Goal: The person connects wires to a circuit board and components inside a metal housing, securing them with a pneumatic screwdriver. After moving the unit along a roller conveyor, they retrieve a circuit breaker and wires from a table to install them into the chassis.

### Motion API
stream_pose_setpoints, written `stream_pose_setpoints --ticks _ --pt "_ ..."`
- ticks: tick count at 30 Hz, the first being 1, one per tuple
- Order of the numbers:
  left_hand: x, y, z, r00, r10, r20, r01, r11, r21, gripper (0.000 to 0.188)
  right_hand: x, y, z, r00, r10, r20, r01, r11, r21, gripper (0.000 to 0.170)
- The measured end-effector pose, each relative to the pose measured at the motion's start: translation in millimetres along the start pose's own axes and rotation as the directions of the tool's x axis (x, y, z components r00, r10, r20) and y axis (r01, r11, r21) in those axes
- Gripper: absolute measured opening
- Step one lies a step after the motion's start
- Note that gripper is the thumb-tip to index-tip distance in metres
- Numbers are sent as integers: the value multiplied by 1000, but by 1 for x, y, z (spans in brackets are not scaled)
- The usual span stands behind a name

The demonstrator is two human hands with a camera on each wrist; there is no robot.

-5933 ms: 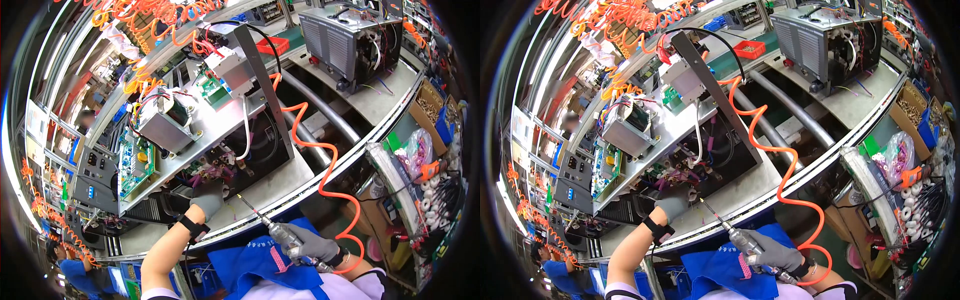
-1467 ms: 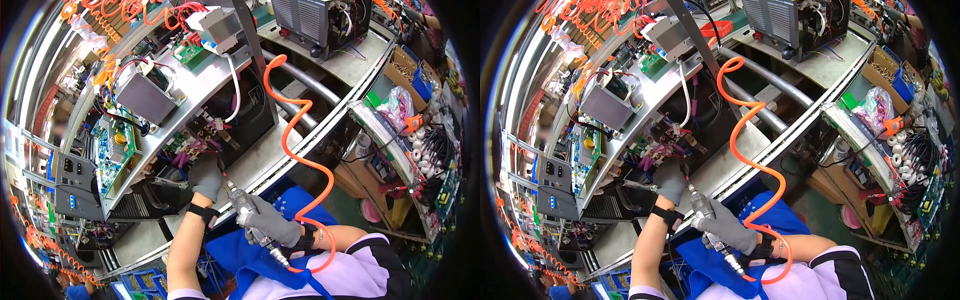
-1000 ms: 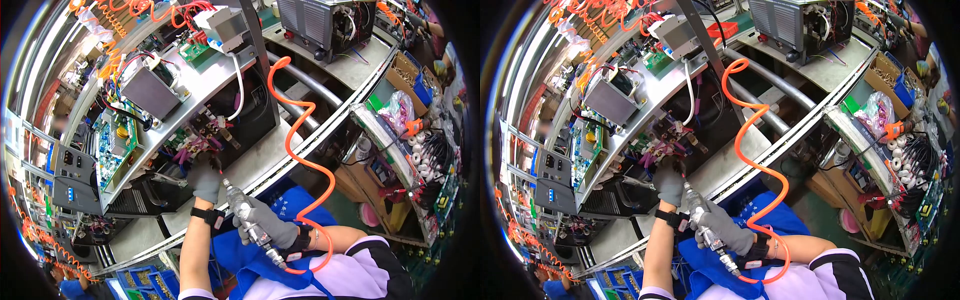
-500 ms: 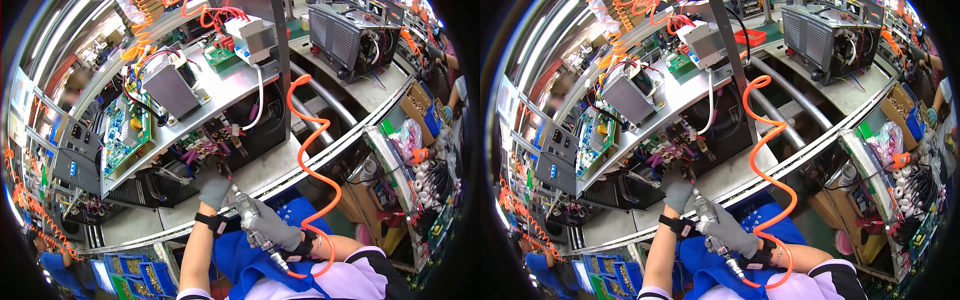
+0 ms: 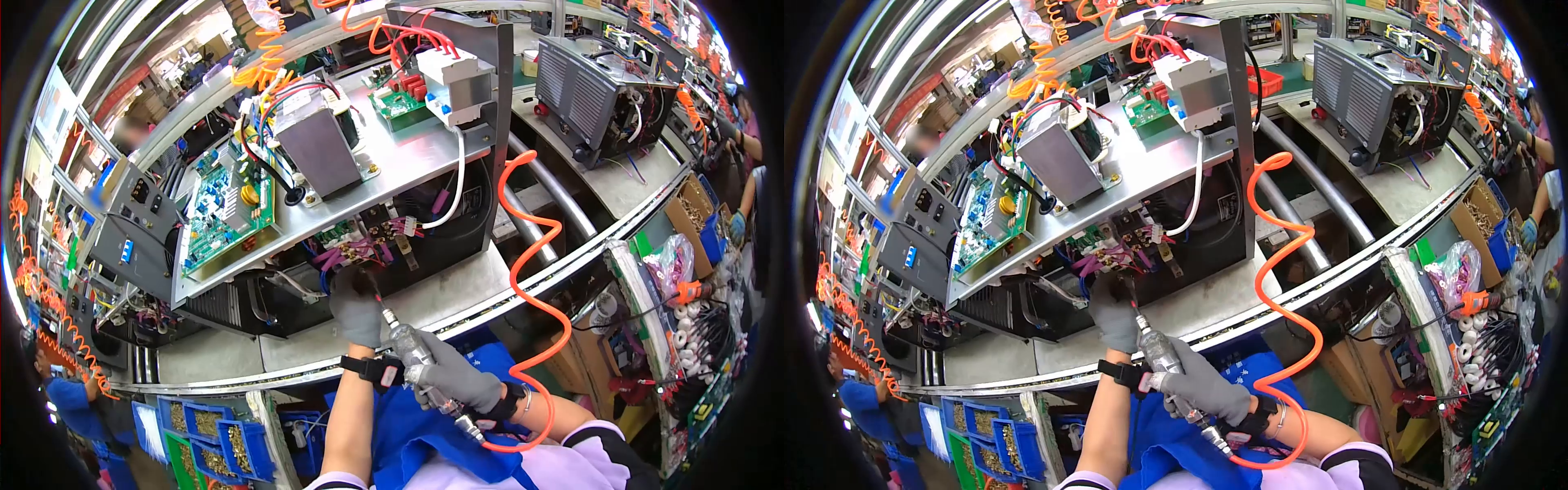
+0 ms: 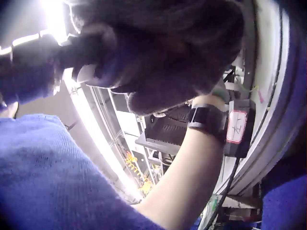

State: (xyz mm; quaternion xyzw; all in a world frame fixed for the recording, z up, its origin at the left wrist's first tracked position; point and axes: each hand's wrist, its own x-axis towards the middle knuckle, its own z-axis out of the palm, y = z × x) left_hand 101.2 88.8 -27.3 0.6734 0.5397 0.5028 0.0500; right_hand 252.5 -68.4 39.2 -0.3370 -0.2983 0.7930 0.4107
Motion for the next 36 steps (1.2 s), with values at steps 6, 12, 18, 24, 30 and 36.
stream_pose_setpoints --ticks 6,12,18,24,30,36 --pt "0 4 0 995 -86 -51 83 995 -58 17 6 -12 -6 1000 13 -11 -13 1000 -25 70" --pt "-7 16 -14 985 -150 -80 142 985 -102 24 7 -14 -17 1000 27 8 -28 998 61 60" --pt "-17 17 -29 988 -85 -129 96 993 76 21 28 13 -44 863 -219 456 -326 447 833 53" --pt "1 7 -14 992 -98 -76 95 994 -46 15 13 3 12 998 23 -60 -10 977 211 68" --pt "7 -5 -18 998 -62 5 63 998 -30 16 28 26 32 992 -34 -120 51 989 141 70" --pt "10 -4 -16 998 -42 -36 40 997 -63 15 29 28 38 991 -54 -121 72 986 152 64"
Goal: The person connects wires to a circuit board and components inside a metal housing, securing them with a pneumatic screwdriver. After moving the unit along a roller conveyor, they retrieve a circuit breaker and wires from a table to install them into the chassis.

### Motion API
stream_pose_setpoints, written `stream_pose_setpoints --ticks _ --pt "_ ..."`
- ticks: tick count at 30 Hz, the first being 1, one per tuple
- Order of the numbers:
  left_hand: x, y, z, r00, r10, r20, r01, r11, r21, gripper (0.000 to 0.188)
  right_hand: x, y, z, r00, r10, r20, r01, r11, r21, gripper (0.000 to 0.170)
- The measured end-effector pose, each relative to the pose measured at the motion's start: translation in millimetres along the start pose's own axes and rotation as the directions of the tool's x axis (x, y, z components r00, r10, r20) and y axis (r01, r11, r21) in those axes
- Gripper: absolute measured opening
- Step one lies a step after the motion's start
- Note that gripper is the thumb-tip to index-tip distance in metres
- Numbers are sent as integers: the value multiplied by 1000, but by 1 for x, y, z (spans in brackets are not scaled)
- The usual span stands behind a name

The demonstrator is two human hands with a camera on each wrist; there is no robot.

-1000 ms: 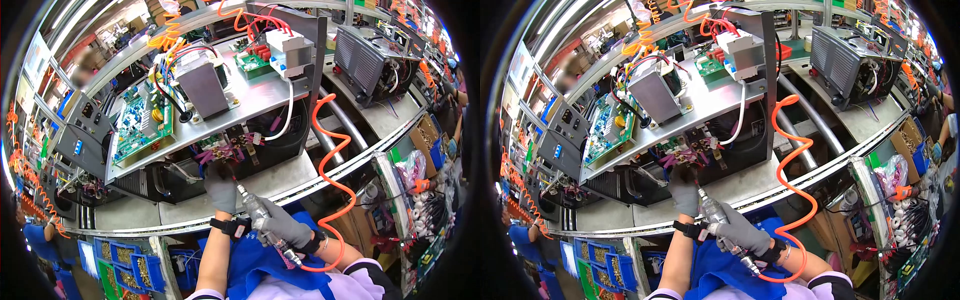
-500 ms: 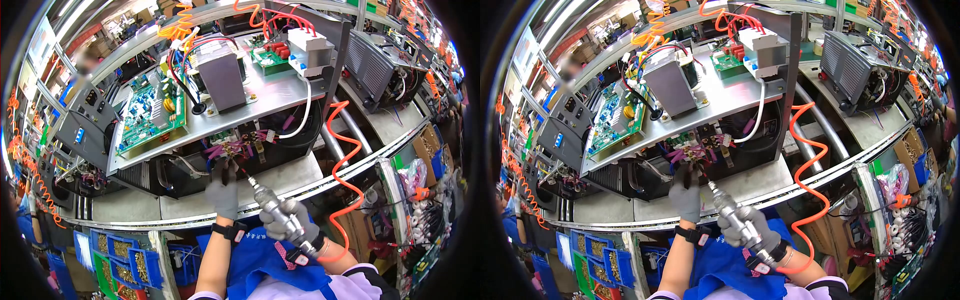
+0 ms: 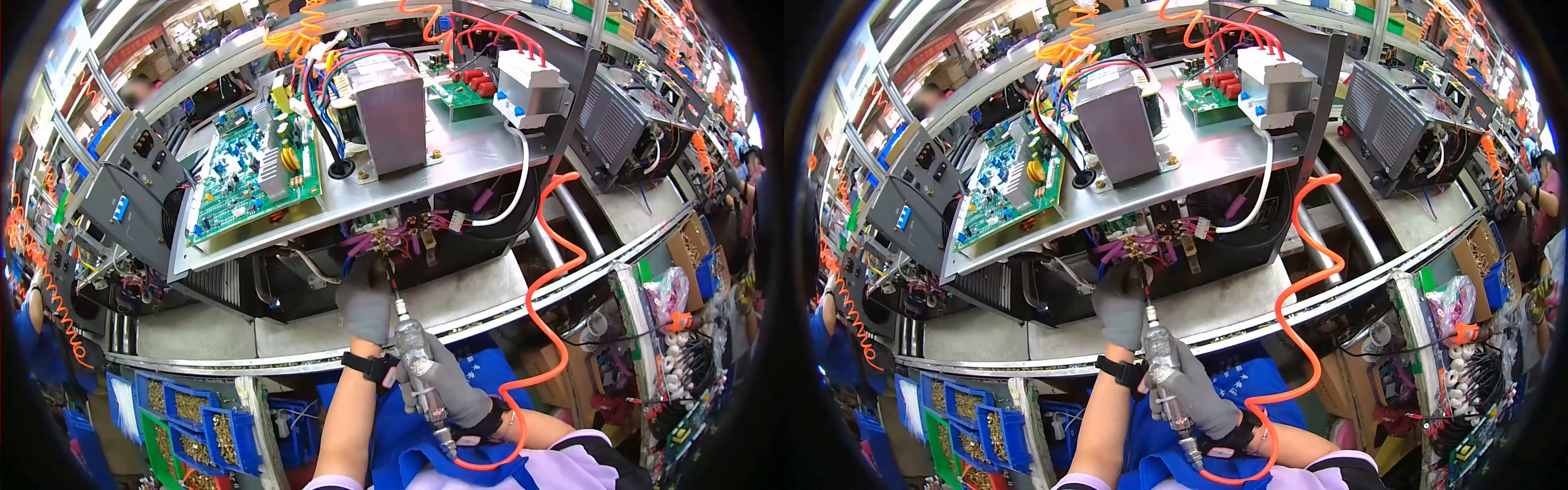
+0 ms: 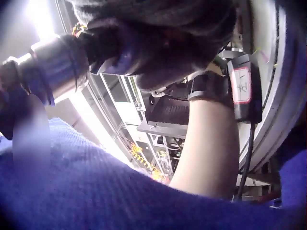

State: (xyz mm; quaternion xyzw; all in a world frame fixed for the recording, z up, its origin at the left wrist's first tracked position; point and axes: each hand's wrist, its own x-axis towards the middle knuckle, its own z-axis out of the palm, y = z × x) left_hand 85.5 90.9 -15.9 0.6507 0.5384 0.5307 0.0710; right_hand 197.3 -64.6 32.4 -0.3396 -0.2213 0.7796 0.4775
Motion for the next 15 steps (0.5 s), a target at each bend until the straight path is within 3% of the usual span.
stream_pose_setpoints --ticks 5,15 --pt "-1 0 -1 996 -66 55 63 997 54 15 3 6 -2 999 -33 12 33 999 -18 68" --pt "0 -4 -1 998 -30 62 23 993 114 17 4 3 -2 998 -56 35 58 996 -61 67"
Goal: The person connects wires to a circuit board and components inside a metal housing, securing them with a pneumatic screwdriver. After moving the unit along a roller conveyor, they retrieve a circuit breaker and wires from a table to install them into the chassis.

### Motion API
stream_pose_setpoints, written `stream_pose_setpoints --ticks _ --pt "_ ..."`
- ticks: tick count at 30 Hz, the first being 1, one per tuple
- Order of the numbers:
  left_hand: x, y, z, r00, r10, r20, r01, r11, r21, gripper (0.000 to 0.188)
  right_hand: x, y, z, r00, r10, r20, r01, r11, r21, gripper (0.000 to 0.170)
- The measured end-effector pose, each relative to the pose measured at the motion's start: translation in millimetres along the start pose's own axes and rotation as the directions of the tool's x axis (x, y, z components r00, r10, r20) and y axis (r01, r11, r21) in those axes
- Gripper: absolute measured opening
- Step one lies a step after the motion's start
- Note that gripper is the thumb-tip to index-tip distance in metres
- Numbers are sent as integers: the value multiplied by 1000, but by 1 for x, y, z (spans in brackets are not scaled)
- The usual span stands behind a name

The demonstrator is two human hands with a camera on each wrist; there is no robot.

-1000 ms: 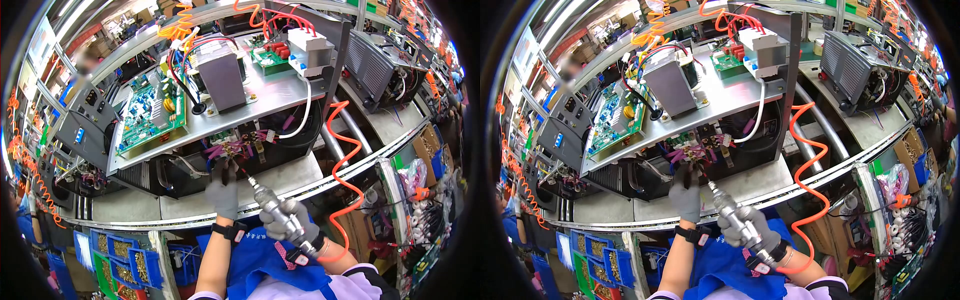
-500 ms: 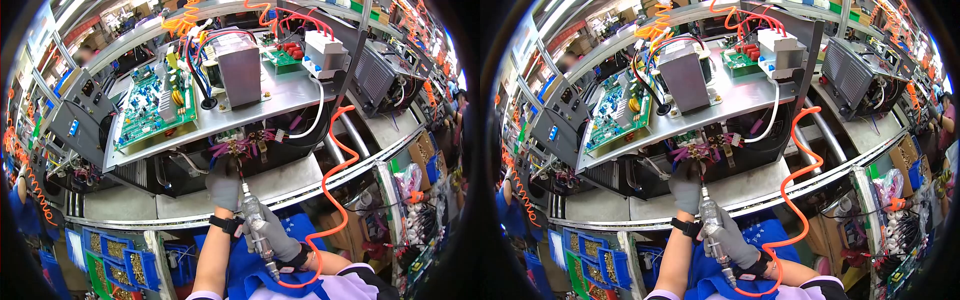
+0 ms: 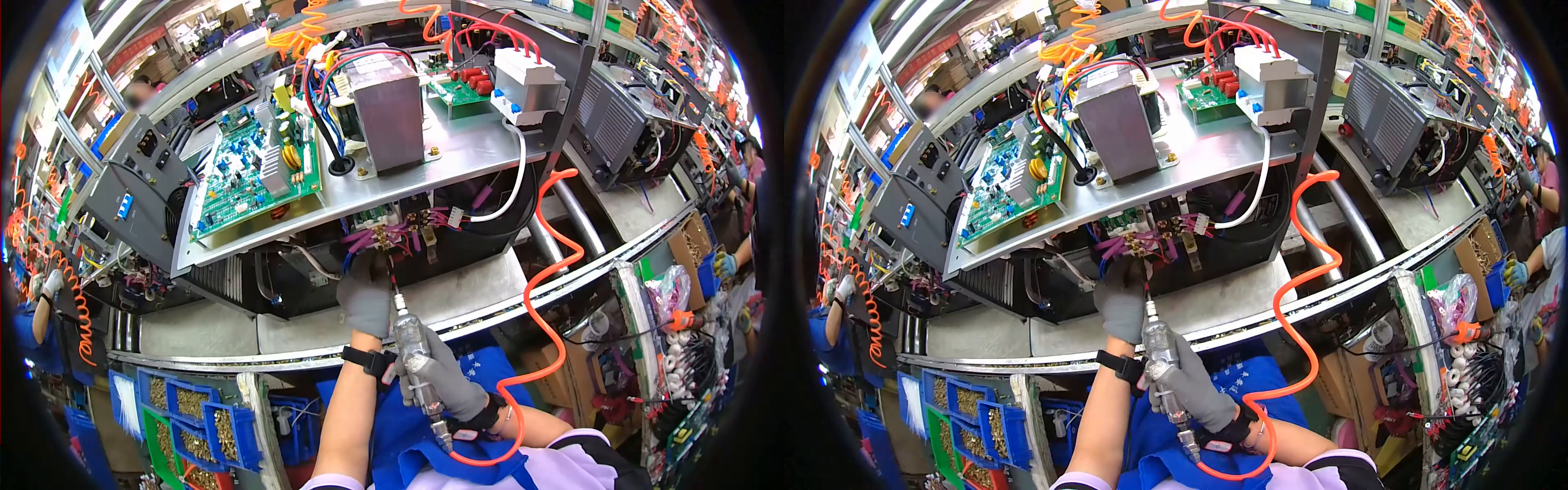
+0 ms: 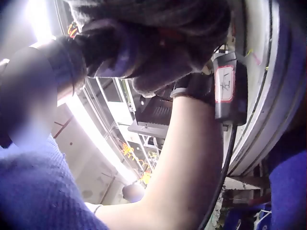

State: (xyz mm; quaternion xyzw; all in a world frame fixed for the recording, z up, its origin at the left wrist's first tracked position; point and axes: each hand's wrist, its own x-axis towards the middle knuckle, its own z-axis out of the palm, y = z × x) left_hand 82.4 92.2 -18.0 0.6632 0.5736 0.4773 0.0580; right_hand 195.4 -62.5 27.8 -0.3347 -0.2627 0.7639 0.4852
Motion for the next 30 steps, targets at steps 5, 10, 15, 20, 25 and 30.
stream_pose_setpoints --ticks 5,10,15,20,25,30 --pt "-5 -5 0 999 35 -16 -36 996 -81 16 -5 2 0 1000 -15 10 15 999 -35 64" --pt "-53 -5 -22 980 -188 66 197 968 -158 24 -39 -5 -13 999 16 -43 -14 999 49 55" --pt "-95 -23 -44 910 -411 61 414 887 -205 31 -84 -30 -61 929 -127 -348 133 991 -5 50" --pt "-87 -34 -43 891 -453 31 453 882 -131 43 -144 -45 -134 890 -224 -397 381 843 379 33" --pt "-43 -25 1 976 -189 -112 205 966 155 63 -158 -81 -143 871 -213 -442 489 461 740 23" --pt "-27 -20 24 941 -326 -89 226 802 -552 55 -130 -71 -264 817 -262 -513 571 494 656 15"
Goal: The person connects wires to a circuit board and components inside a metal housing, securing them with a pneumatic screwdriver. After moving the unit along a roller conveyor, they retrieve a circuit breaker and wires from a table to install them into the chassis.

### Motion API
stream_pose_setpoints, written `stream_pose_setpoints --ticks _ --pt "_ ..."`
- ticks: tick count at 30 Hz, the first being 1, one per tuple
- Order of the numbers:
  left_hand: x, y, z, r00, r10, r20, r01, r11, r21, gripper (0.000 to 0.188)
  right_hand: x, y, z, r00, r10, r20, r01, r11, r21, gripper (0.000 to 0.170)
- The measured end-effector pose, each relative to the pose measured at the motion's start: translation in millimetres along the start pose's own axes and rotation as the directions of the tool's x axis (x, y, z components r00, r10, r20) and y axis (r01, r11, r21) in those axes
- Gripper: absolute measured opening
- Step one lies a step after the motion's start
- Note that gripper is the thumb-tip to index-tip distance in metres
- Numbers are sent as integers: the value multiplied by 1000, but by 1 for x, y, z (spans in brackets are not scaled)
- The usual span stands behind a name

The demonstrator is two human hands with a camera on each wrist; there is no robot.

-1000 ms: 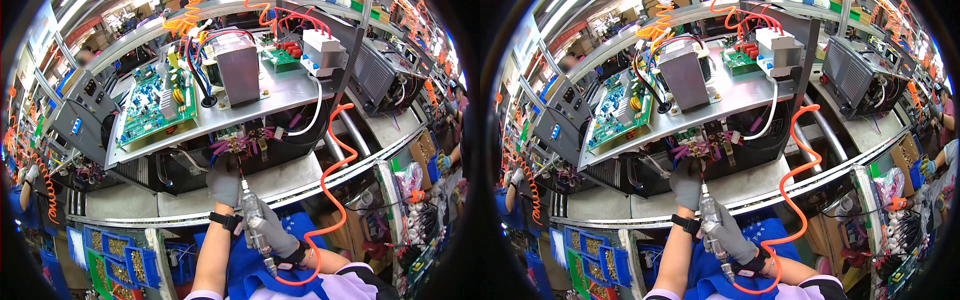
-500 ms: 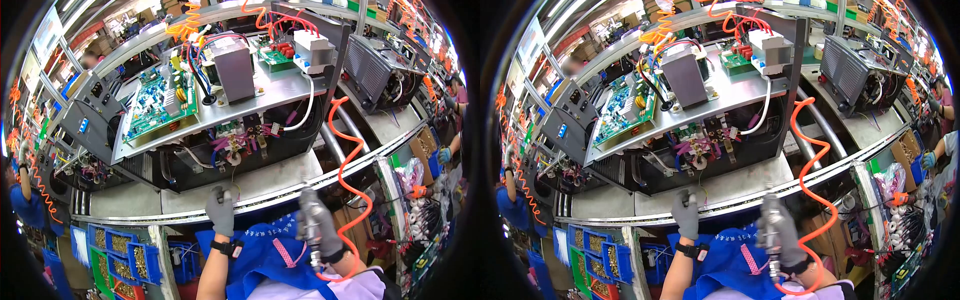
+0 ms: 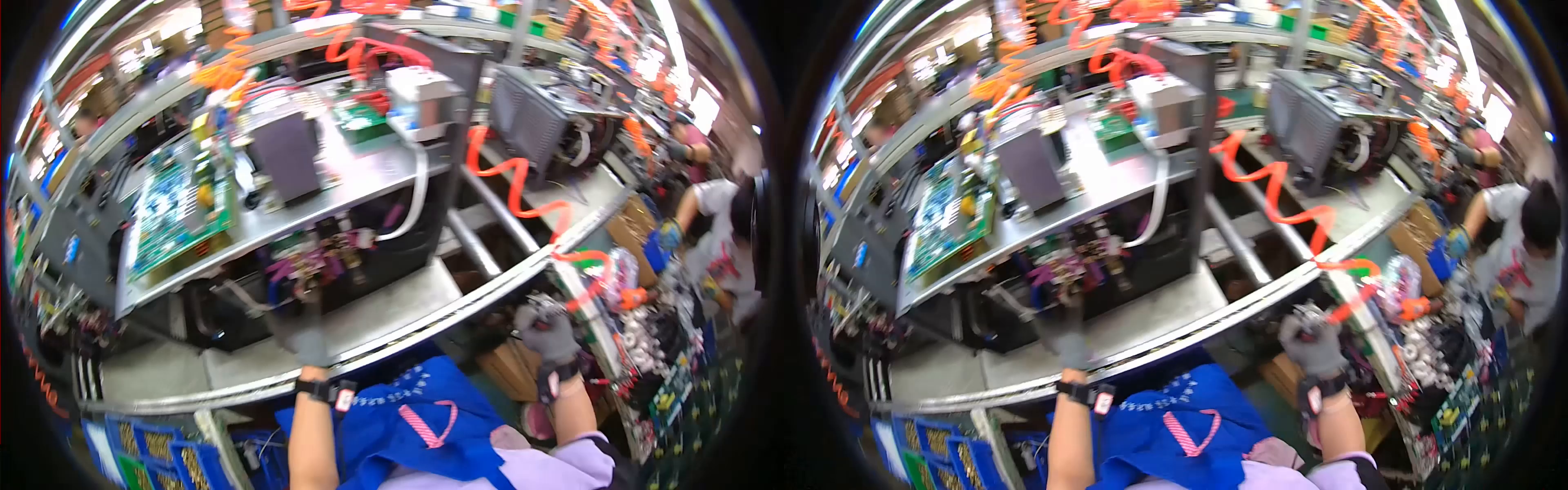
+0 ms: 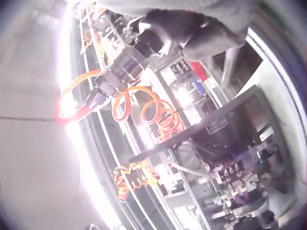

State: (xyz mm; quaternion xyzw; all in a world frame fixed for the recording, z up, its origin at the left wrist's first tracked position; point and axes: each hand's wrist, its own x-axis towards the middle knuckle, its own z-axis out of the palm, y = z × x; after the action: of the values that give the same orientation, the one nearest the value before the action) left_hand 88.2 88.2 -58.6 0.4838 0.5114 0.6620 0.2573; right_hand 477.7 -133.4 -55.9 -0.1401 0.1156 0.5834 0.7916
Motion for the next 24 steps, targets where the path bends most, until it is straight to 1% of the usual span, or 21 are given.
stream_pose_setpoints --ticks 1,3,4,5,7,8,9,10,11,12,13,14,16,17,18,19,20,21,22,23,24 --pt "1 22 0 994 -98 37 103 979 -176 55 20 -9 -10 999 0 -49 0 1000 6 14" --pt "3 27 5 986 -163 -27 165 970 179 55 43 -23 -5 984 28 -175 -21 999 41 11" --pt "5 27 2 981 -171 -93 194 913 359 55 52 -27 0 971 42 -237 -28 998 61 10" --pt "5 15 3 997 -47 -62 66 931 358 56 64 -28 7 934 80 -349 -53 995 88 11" --pt "0 -29 0 979 203 -35 -173 900 399 58 77 -32 13 979 -41 -201 30 998 -61 12" --pt "-2 -34 0 978 186 -93 -136 909 393 56 84 -34 17 979 -52 -199 35 995 -92 12" --pt "-2 -33 8 975 168 -147 -102 920 377 53 87 -37 17 974 -65 -217 39 992 -122 12" --pt "0 -21 14 987 46 -157 -20 987 162 52 87 -40 15 963 -77 -257 38 988 -152 12" --pt "1 -7 19 988 -69 -135 59 996 -73 51 89 -42 11 953 -93 -288 39 981 -189 12" --pt "-2 1 18 989 -106 -107 88 984 -154 47 90 -44 6 948 -110 -300 41 973 -228 12" --pt "-5 8 16 988 -138 -73 117 964 -237 43 103 -54 -12 964 -161 -211 79 933 -350 14" --pt "-7 13 14 986 -165 -32 147 937 -317 39 115 -83 -55 972 -204 -116 130 879 -459 16" --pt "-12 22 4 974 -221 -42 196 927 -319 34 108 -75 -49 982 -177 -64 137 906 -400 21" --pt "-14 23 -2 968 -247 -41 222 922 -318 31 85 -50 -17 988 -115 -104 88 969 -230 23" --pt "-17 11 -9 973 -202 -116 177 965 -194 25 90 -61 -35 998 5 -70 -16 987 -157 26" --pt "-17 -8 -19 975 -206 -86 186 962 -199 27 79 -51 -30 999 -3 -47 -3 991 -132 30" --pt "-15 -31 -29 976 -212 -53 197 958 -206 30 70 -41 -29 997 -36 -73 29 994 -105 32" --pt "-12 -42 -37 976 -218 -18 209 954 -214 34 64 -35 -31 992 -71 -100 63 995 -79 34" --pt "-8 -25 -43 947 -317 49 320 923 -215 46 69 -47 -71 988 -84 -130 71 992 -100 35" --pt "-3 -18 -49 917 -379 127 400 868 -293 46 76 -62 -113 983 -97 -155 79 989 -121 37" --pt "3 -13 -55 879 -430 207 477 799 -365 47 42 -19 -68 917 -107 -383 66 991 -119 36"
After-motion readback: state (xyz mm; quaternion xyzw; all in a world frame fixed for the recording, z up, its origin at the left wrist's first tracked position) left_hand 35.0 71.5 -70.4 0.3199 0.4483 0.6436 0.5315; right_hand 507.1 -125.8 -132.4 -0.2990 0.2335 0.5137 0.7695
